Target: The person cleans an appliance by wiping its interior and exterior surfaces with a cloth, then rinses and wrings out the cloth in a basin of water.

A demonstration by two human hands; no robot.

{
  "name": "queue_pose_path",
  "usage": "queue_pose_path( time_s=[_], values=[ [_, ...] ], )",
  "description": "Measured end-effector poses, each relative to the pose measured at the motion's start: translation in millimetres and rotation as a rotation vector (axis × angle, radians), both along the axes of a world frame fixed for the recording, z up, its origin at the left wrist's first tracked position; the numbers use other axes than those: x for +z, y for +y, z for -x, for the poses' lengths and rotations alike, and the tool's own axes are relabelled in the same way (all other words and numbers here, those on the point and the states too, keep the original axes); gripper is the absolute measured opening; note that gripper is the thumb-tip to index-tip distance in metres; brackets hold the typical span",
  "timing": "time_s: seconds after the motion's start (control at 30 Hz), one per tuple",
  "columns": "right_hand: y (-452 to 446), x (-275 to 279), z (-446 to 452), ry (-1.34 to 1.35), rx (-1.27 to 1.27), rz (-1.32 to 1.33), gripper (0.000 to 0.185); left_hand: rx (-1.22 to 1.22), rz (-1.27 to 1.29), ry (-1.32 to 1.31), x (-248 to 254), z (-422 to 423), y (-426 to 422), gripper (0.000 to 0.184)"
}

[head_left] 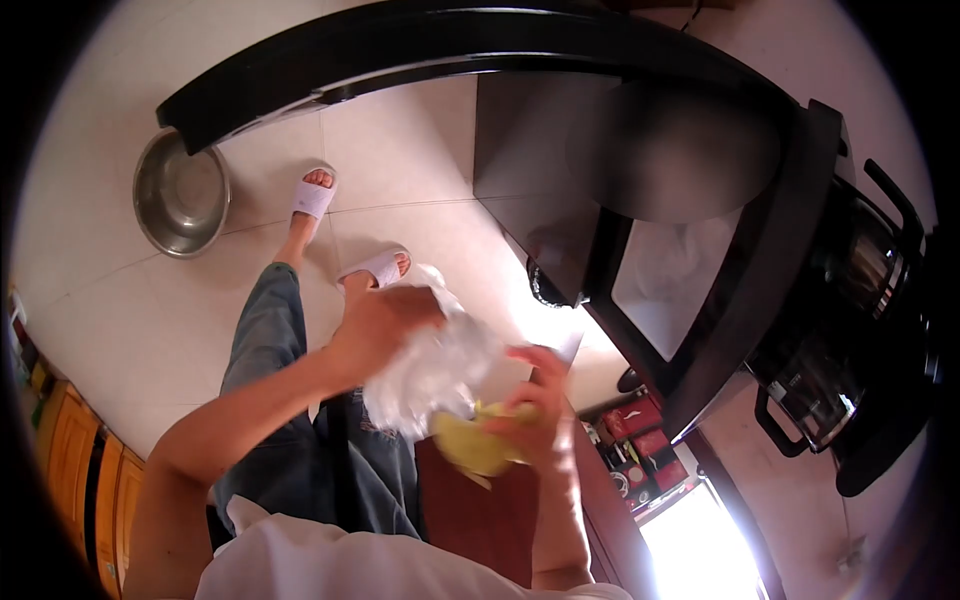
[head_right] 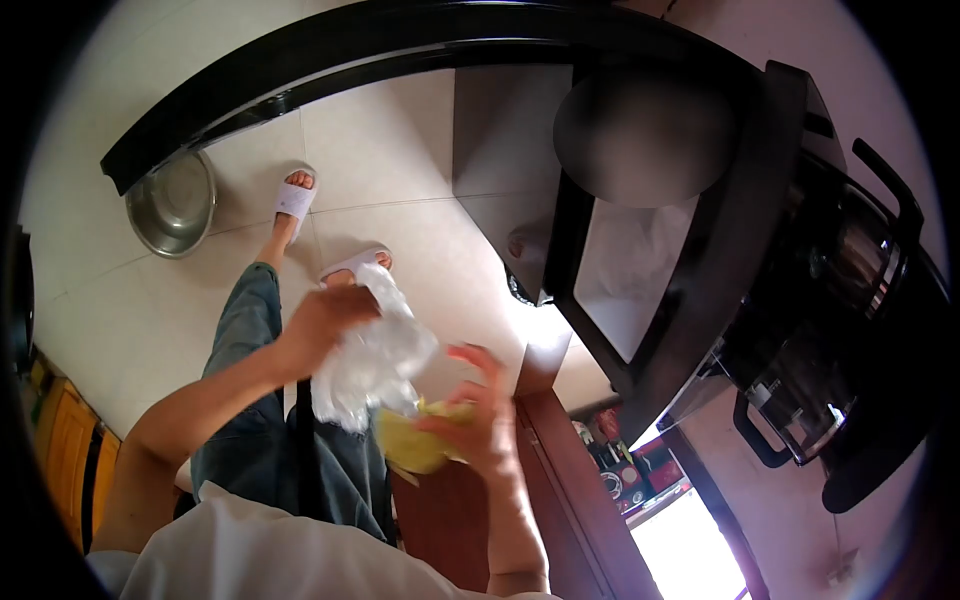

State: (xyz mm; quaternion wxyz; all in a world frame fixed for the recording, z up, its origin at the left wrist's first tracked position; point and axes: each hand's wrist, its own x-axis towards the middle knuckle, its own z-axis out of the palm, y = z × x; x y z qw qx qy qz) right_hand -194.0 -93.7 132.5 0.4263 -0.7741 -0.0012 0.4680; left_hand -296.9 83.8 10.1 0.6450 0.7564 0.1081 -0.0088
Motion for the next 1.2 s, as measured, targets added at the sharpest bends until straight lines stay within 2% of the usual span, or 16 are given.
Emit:
queue_pose_path(
  time_s=[0.07, 0.17, 0.27, 0.3, 0.33, 0.4, 0.47, 0.5, 0.57, 0.63, 0.7, 0.93, 1.0, 1.03, 1.1, 1.2],
  values=[
    [16.9, -10.2, 13.4, -0.059, 0.196, 0.037, 0.066, -0.260, 0.106, -0.003, 45.7, -21.5, -2.6, 0.025],
    [-17.9, -47.8, 22.9, -0.177, -0.123, 0.005, 0.057, -0.324, 0.571, 0.170, 58.4, -33.9, 8.2, 0.049],
    [-42.9, -51.4, 24.4, -0.451, -0.304, 0.243, 0.052, 0.011, 0.511, 0.126, 57.2, -22.7, 2.2, 0.066],
    [-42.9, -50.2, 18.7, -0.611, -0.289, 0.331, 0.048, 0.013, 0.217, 0.230, 57.6, -16.4, 8.5, 0.080],
    [-47.6, -47.8, 6.7, -0.623, -0.216, 0.383, 0.043, 0.071, 0.311, 0.310, 62.1, -9.7, 8.6, 0.089],
    [-24.5, -41.2, 15.8, -0.703, 0.003, 0.315, 0.038, 0.099, 0.981, 0.327, 64.3, 5.6, -21.4, 0.098],
    [14.1, -24.9, 29.2, -0.841, 0.377, 0.206, 0.033, 0.200, 1.012, 0.404, 58.3, -1.2, -23.4, 0.104],
    [11.0, -23.5, 41.4, -0.644, 0.369, 0.208, 0.028, 0.364, 1.298, 0.323, 66.8, -20.0, -3.5, 0.108],
    [15.6, -14.5, 37.8, -0.113, -0.020, -0.019, 0.020, 0.176, 1.298, 0.321, 57.7, -20.3, 5.7, 0.096],
    [-15.6, -35.3, 47.0, 0.109, -0.011, -0.470, 0.029, -0.034, 1.426, 0.323, 60.2, -19.5, 5.8, 0.084],
    [-25.2, -29.8, 56.1, 0.194, -0.124, -0.471, 0.031, -0.191, 1.505, 0.236, 57.5, -20.7, -6.5, 0.072],
    [-22.2, -4.7, 54.5, 0.072, -0.493, -0.202, 0.038, -0.340, 0.976, 0.101, 74.8, -35.5, -14.6, 0.041],
    [-21.2, -18.9, 47.0, -0.054, -0.562, -0.151, 0.040, 0.163, 0.819, 0.189, 66.8, -34.9, -22.8, 0.042],
    [-19.0, -23.5, 41.1, -0.119, -0.591, -0.127, 0.041, 0.514, 1.100, 0.387, 62.6, -37.1, -23.4, 0.045],
    [-19.3, -33.1, 24.3, -0.212, -0.679, -0.080, 0.043, 0.431, 1.168, 0.255, 50.8, -45.4, -5.1, 0.042],
    [-14.7, -17.8, 37.3, 0.092, -0.803, -0.270, 0.046, 0.744, 1.600, 0.403, 61.9, -55.9, -7.7, 0.032]
  ],
)
